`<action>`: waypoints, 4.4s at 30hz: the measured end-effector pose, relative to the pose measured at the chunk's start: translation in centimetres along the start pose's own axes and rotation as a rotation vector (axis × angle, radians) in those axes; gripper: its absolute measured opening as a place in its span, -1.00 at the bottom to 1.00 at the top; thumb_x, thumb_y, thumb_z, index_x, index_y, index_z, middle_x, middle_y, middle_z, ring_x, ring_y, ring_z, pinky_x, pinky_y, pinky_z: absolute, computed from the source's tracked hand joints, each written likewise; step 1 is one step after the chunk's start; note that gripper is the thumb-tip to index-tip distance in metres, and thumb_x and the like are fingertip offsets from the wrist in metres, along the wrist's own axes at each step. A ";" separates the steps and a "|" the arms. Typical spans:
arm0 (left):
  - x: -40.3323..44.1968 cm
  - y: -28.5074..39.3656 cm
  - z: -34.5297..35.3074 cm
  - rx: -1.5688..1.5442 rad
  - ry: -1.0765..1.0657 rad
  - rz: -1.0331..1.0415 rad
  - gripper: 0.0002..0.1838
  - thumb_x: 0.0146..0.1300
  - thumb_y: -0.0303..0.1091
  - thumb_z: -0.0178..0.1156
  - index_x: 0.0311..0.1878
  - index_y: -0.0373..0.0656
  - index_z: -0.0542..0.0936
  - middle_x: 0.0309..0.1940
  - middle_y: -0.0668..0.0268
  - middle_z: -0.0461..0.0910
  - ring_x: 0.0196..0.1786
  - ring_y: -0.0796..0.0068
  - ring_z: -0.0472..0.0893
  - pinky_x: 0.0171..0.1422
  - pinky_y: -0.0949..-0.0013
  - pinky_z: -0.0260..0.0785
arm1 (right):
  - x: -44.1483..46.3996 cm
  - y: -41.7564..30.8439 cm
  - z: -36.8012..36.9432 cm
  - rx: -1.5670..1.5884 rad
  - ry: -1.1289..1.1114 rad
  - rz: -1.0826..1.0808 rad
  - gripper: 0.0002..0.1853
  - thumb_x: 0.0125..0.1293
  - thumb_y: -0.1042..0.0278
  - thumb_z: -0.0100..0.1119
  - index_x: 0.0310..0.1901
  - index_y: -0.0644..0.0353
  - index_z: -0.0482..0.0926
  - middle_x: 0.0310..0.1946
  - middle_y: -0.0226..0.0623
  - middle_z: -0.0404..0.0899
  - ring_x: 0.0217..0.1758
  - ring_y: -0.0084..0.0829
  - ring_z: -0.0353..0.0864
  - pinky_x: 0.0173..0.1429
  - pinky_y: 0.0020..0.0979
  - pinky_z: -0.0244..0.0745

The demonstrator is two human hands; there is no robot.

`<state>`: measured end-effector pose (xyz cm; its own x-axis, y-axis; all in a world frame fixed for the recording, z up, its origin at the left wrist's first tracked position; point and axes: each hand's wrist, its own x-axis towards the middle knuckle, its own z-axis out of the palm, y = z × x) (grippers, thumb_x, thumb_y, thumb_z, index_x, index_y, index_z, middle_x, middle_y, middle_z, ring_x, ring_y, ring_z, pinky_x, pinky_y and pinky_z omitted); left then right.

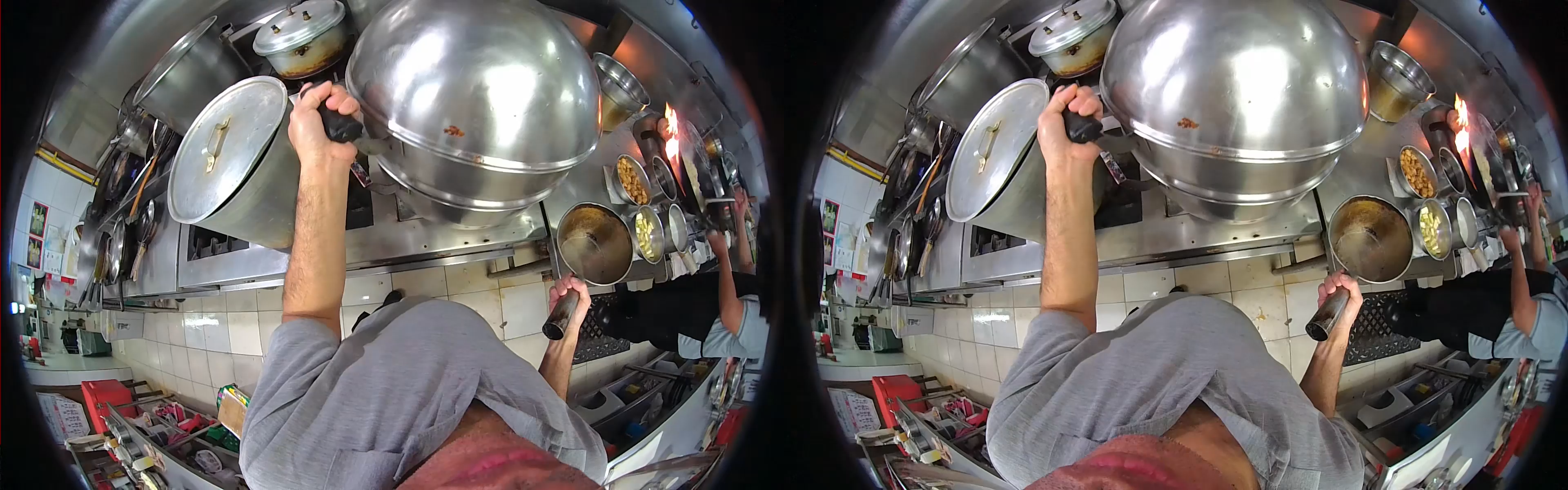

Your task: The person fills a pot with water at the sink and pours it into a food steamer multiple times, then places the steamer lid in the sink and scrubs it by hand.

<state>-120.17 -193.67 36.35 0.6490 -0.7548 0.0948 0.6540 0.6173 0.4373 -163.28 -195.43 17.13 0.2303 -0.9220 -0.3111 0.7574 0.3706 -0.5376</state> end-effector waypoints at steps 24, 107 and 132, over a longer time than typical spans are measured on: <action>0.9 -0.3 -1.7 -0.014 -0.005 0.035 -0.64 0.00 -0.65 0.03 -0.19 -0.01 0.20 -0.62 0.33 0.29 -0.63 0.57 0.31 -0.60 0.46 0.23 | 0.2 0.5 -1.6 -0.011 -0.019 0.118 -0.83 0.11 0.37 0.11 -0.28 0.19 0.39 -0.54 -0.50 0.31 -0.53 -0.58 0.28 -0.44 -0.55 0.25; -46.6 113.0 -71.5 0.020 0.924 0.412 -0.80 0.02 -0.51 0.11 -0.27 -0.22 0.35 -0.57 0.27 0.40 -0.57 0.46 0.43 -0.61 0.47 0.20 | -72.2 140.3 62.5 -1.033 -1.747 1.403 -0.61 0.19 0.06 0.12 -0.09 0.14 0.34 -0.39 -0.43 0.46 -0.39 -0.58 0.47 -0.38 -0.48 0.38; -38.5 163.3 -93.2 0.380 0.966 0.307 -0.64 -0.05 -0.49 0.10 -0.14 -0.35 0.32 -0.61 0.20 0.42 -0.72 0.41 0.39 -0.71 0.46 0.15 | -85.7 185.6 91.8 -0.789 -1.498 0.570 -0.73 0.17 0.39 0.09 -0.12 0.30 0.39 -0.44 -0.33 0.49 -0.45 -0.56 0.49 -0.35 -0.51 0.40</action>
<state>-2.09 -43.14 20.79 0.9050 0.0169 -0.4251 0.3564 0.5156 0.7792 13.62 -57.93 15.96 0.9778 0.1888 0.0913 0.0539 0.1946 -0.9794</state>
